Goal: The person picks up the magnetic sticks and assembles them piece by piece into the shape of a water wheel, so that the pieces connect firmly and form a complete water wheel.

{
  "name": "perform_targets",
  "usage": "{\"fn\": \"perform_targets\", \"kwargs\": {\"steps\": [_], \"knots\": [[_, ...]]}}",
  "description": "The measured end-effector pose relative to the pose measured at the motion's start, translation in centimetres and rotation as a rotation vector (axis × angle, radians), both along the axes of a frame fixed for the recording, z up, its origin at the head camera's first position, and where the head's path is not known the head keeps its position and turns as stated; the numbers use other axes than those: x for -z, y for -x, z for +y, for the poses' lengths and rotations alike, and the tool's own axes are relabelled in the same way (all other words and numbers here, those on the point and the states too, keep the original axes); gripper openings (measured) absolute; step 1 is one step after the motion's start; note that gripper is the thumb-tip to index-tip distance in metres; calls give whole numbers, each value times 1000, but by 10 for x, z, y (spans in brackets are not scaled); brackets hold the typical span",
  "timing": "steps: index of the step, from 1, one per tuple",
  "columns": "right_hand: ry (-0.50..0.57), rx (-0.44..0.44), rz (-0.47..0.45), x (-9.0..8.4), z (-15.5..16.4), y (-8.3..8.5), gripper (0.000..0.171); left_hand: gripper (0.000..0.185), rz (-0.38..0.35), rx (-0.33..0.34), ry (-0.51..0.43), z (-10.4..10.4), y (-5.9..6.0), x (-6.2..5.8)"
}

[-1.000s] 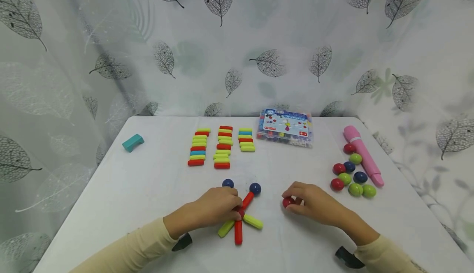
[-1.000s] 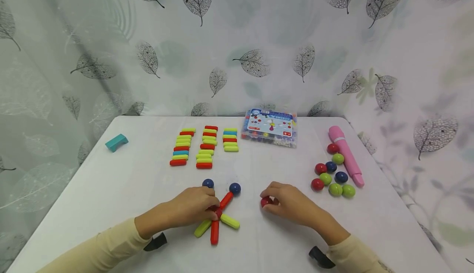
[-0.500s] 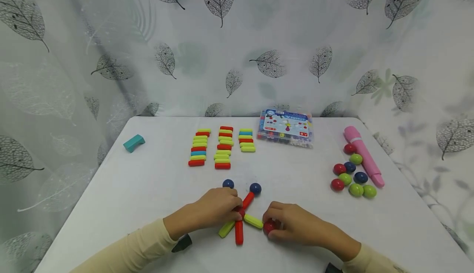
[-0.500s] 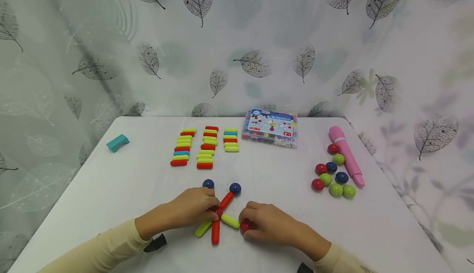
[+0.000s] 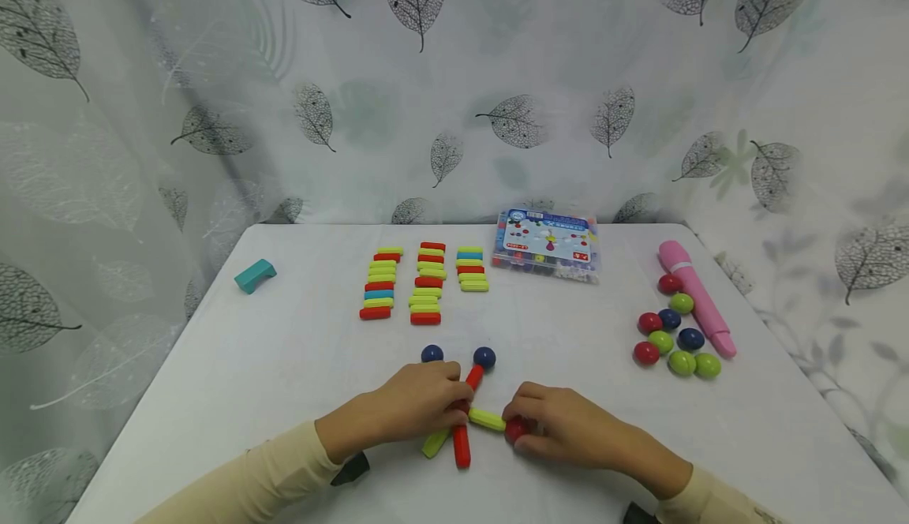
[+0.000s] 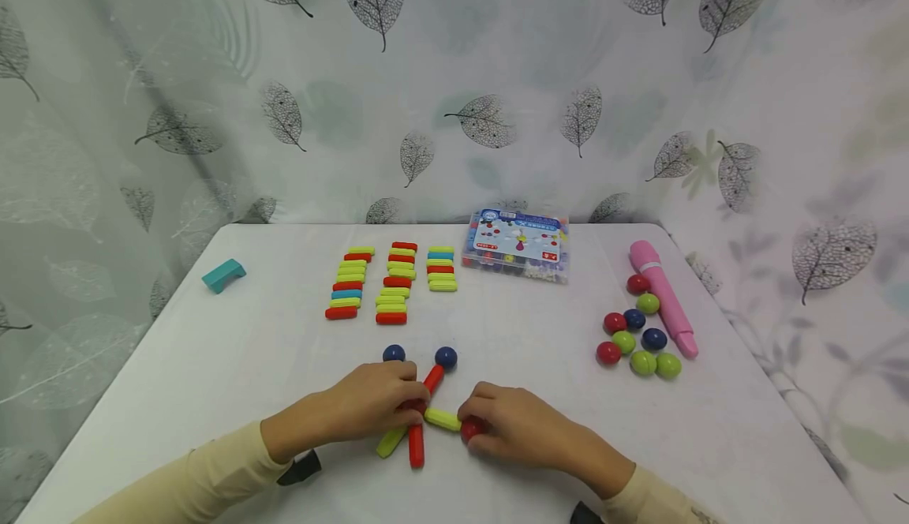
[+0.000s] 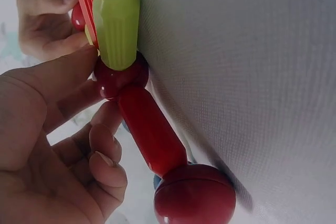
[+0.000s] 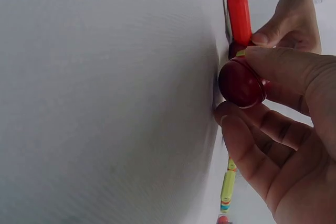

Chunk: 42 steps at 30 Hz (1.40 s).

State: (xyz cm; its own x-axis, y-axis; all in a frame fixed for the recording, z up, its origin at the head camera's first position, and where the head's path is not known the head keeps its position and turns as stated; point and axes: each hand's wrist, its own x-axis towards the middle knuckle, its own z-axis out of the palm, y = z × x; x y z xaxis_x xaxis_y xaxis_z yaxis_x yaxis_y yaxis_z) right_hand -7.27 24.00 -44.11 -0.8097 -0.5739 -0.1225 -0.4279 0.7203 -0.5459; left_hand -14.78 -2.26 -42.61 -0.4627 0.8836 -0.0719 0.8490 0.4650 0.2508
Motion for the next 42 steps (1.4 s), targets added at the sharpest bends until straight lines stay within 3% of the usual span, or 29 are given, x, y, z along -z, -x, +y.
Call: {"fn": "perform_targets", "kwargs": {"steps": [4, 7, 11, 13, 16, 19, 28, 37, 42], "knots": [[-17, 5, 30, -4, 5, 2, 32, 19, 0, 7, -6, -1, 0, 0], [-88, 59, 150, -14, 21, 7, 35, 20, -5, 14, -12, -1, -1, 0], [-298, 245, 424, -31, 68, 18, 37, 21, -14, 23, -18, -2, -1, 0], [-406, 340, 474, -36, 95, 21, 39, 23, -18, 29, -15, -2, -2, 0], [-504, 413, 416, -35, 127, 22, 40, 24, -24, 40, -8, -3, -2, 0], [-532, 411, 355, -29, 144, 20, 42, 25, -20, 50, -3, -4, -2, -1], [-557, 407, 318, -21, 147, 18, 43, 26, -17, 95, -11, -8, 1, -1], [-548, 412, 295, -21, 145, 18, 43, 28, 32, 269, -45, -9, -1, -1], [-532, 412, 302, -22, 144, 17, 45, 26, 57, 345, -12, -7, -3, -2]]}}
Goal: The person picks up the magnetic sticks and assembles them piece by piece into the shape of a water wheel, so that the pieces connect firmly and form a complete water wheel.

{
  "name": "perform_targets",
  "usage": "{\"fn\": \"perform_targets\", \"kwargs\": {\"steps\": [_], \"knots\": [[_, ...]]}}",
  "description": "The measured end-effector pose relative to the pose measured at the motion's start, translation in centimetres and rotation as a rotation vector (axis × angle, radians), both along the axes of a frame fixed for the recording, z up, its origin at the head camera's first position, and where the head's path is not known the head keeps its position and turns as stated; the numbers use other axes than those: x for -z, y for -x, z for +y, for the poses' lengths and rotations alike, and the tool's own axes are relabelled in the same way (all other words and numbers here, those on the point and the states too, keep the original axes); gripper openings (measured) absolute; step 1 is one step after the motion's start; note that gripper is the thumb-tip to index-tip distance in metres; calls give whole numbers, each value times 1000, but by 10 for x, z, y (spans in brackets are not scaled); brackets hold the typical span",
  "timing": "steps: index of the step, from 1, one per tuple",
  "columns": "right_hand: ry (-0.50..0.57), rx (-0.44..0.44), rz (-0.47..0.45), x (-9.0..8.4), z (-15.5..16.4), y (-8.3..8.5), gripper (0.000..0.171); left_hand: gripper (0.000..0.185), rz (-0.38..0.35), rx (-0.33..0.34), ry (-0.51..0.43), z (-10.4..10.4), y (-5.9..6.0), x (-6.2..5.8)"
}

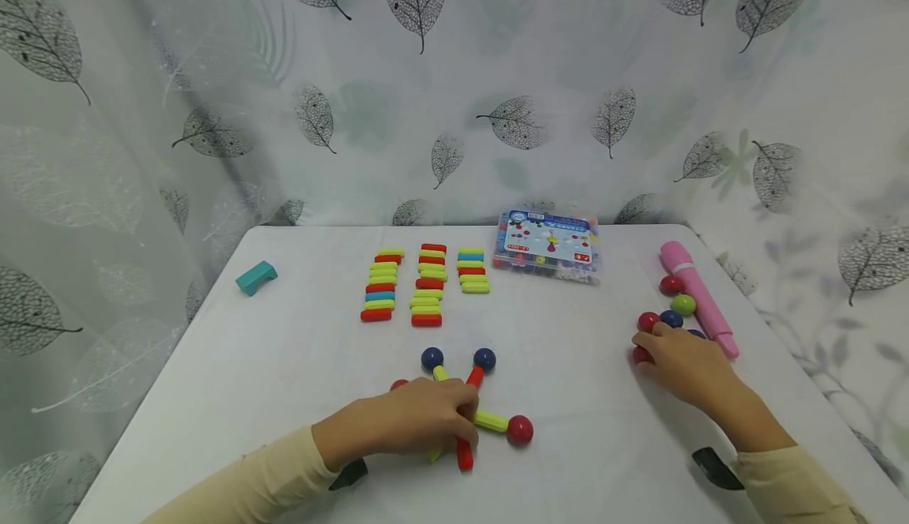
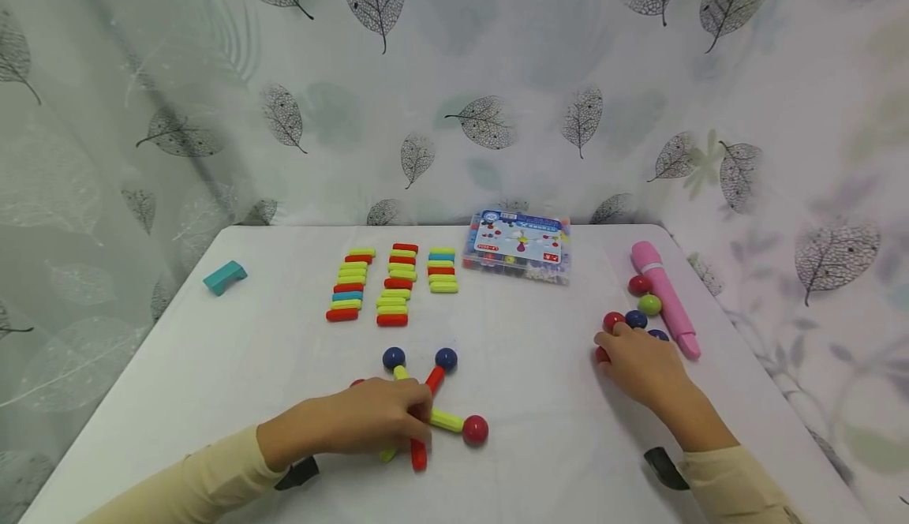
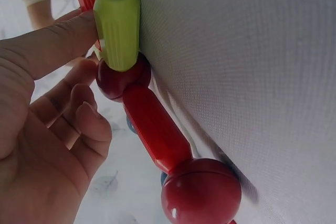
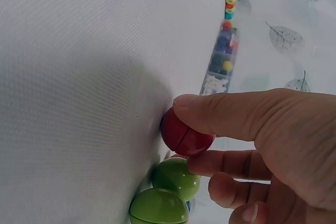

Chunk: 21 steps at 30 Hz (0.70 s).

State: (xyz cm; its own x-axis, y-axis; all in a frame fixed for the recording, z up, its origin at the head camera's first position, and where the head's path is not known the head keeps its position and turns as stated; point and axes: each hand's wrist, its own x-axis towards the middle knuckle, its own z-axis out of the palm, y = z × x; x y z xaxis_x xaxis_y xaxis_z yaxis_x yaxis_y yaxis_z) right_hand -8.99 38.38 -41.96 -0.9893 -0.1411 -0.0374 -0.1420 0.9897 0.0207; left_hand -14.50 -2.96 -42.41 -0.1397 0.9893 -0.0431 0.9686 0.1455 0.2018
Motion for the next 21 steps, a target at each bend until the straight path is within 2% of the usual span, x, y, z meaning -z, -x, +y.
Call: {"fn": "perform_targets", "kwargs": {"steps": [12, 21], "knots": [[8, -5, -8, 1, 0, -2, 43, 29, 96, 50, 44, 3, -3, 2], [20, -2, -23, 2, 1, -2, 43, 28, 111, 60, 42, 4, -4, 4]]}}
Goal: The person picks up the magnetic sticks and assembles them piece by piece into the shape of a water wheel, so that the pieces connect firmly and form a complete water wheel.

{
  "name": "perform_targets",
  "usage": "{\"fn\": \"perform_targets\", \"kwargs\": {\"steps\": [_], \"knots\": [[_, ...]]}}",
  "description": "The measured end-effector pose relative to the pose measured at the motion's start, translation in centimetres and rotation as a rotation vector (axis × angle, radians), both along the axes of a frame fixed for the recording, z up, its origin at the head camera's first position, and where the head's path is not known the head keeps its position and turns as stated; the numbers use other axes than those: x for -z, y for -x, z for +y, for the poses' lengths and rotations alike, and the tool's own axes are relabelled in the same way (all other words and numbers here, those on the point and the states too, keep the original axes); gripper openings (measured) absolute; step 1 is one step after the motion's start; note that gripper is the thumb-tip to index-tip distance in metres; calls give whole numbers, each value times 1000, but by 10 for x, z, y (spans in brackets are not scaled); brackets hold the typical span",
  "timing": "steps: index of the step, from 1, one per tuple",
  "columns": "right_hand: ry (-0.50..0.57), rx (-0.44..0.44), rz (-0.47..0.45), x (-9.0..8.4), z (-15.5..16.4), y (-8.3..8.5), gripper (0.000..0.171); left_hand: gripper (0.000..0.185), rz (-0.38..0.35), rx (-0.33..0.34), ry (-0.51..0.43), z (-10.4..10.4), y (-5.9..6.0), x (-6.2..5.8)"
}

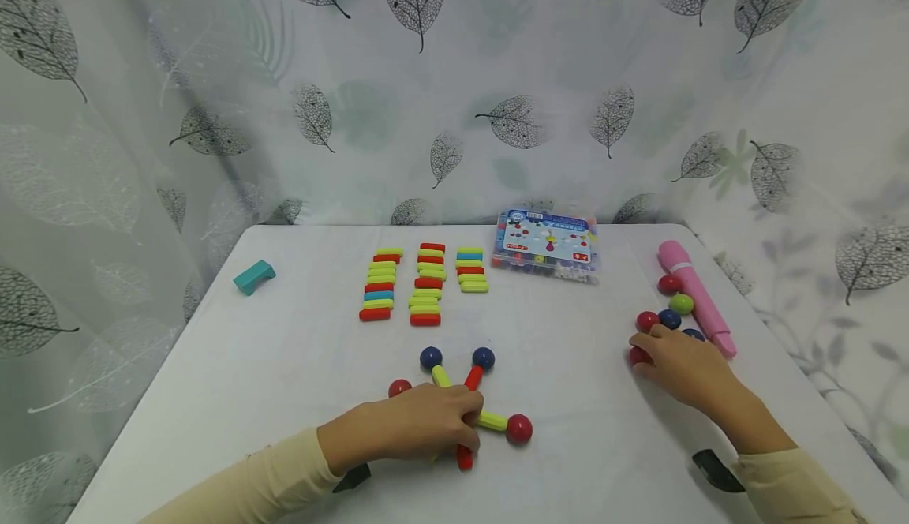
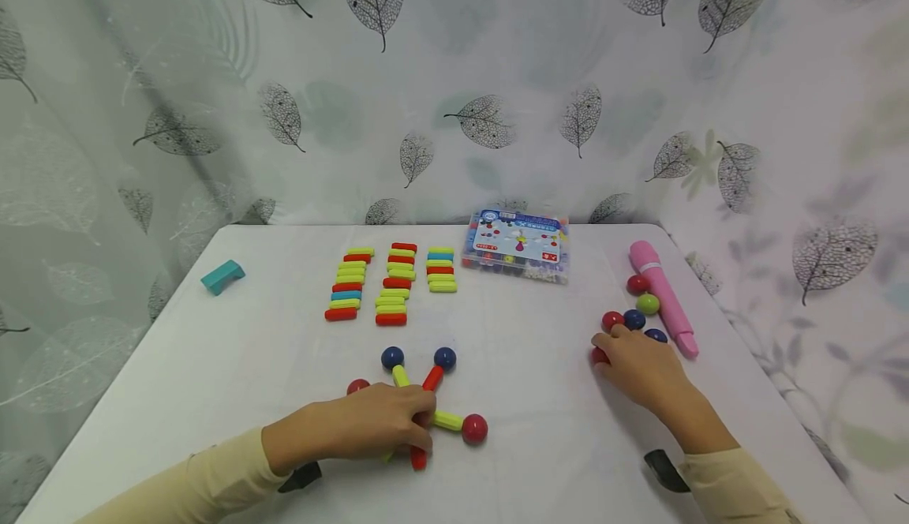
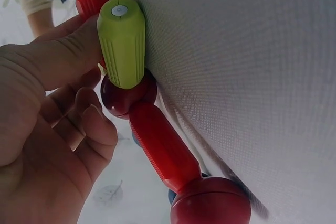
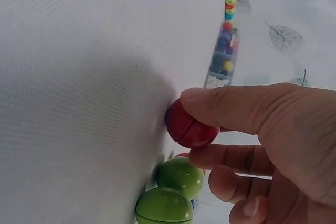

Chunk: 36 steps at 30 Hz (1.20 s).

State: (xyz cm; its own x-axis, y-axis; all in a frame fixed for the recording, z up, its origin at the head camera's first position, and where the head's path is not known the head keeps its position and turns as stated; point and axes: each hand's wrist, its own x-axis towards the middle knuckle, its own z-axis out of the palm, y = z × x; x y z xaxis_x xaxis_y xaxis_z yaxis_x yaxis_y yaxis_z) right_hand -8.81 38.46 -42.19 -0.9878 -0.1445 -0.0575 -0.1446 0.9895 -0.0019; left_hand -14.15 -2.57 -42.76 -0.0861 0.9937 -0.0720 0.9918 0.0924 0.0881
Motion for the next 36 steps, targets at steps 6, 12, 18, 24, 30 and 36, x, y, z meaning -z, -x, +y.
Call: {"fn": "perform_targets", "kwargs": {"steps": [6, 12, 18, 24, 30, 36], "knots": [[56, -2, 25, -1, -10, -4, 40, 30, -17, -6, 1, 1, -1, 0], [185, -128, 114, -13, -51, -16, 37, 30, -59, -32, -18, 0, -1, 1], [388, -516, 88, -8, -108, -37, 37, 28, -71, -38, -35, 0, 0, 2], [375, -830, 27, 10, -159, -51, 39, 27, -73, -44, -41, 1, 0, 4], [282, -922, 10, 22, -178, -53, 45, 27, -79, -61, -42, 2, 1, 6], [199, -915, 92, 24, -182, -53, 43, 29, -87, -71, -37, 2, -1, 4]]}}
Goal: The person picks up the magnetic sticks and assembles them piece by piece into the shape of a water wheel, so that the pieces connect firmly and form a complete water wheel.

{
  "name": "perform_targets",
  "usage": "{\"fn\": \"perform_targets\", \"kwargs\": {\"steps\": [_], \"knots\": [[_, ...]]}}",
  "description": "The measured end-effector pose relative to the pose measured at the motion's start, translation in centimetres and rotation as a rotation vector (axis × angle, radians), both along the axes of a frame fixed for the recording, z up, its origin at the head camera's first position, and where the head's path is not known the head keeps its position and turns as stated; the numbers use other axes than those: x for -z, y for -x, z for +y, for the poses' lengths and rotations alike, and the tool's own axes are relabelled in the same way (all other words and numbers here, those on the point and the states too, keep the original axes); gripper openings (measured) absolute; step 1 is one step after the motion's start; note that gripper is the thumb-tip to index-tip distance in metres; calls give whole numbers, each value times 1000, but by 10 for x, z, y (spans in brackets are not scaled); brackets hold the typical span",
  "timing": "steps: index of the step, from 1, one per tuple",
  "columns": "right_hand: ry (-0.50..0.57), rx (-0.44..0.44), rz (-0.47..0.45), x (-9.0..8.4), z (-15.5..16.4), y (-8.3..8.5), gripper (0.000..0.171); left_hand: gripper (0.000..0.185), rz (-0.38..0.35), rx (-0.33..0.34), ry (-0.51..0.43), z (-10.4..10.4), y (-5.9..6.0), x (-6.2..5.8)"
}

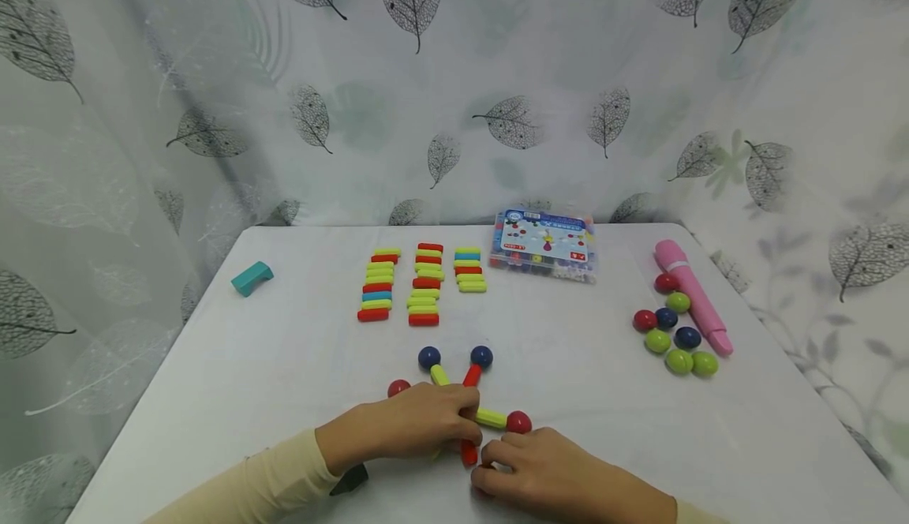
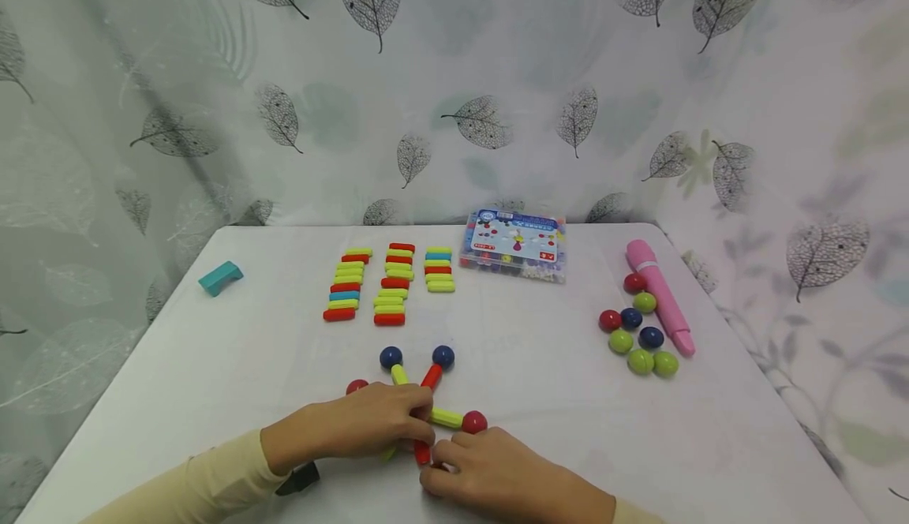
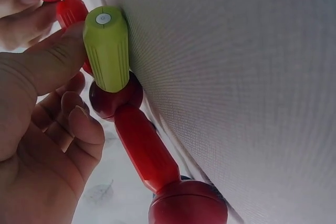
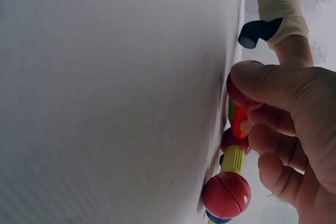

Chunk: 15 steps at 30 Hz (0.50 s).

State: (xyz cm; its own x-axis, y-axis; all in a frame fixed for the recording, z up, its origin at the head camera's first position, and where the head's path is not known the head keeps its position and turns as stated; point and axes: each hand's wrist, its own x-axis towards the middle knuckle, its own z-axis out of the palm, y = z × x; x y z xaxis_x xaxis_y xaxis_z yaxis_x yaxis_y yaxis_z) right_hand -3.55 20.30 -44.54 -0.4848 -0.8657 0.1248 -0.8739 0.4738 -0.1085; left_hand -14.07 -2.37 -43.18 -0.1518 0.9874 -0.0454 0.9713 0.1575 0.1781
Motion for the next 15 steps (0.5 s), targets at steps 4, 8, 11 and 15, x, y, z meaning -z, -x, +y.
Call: {"fn": "perform_targets", "kwargs": {"steps": [4, 8, 11, 15], "knots": [[-29, 6, 28, -1, -1, 2, 43, 29, -4, -6, 5, 0, 0, -1], [-52, 6, 50, -2, -1, 4, 44, 29, 0, -8, 0, -1, 1, 0], [-67, 11, 67, -2, 0, 6, 44, 29, -3, -15, -3, -1, 1, 0], [-66, 28, 83, -3, 2, 8, 41, 30, -18, -37, 0, 0, 2, 0]]}}
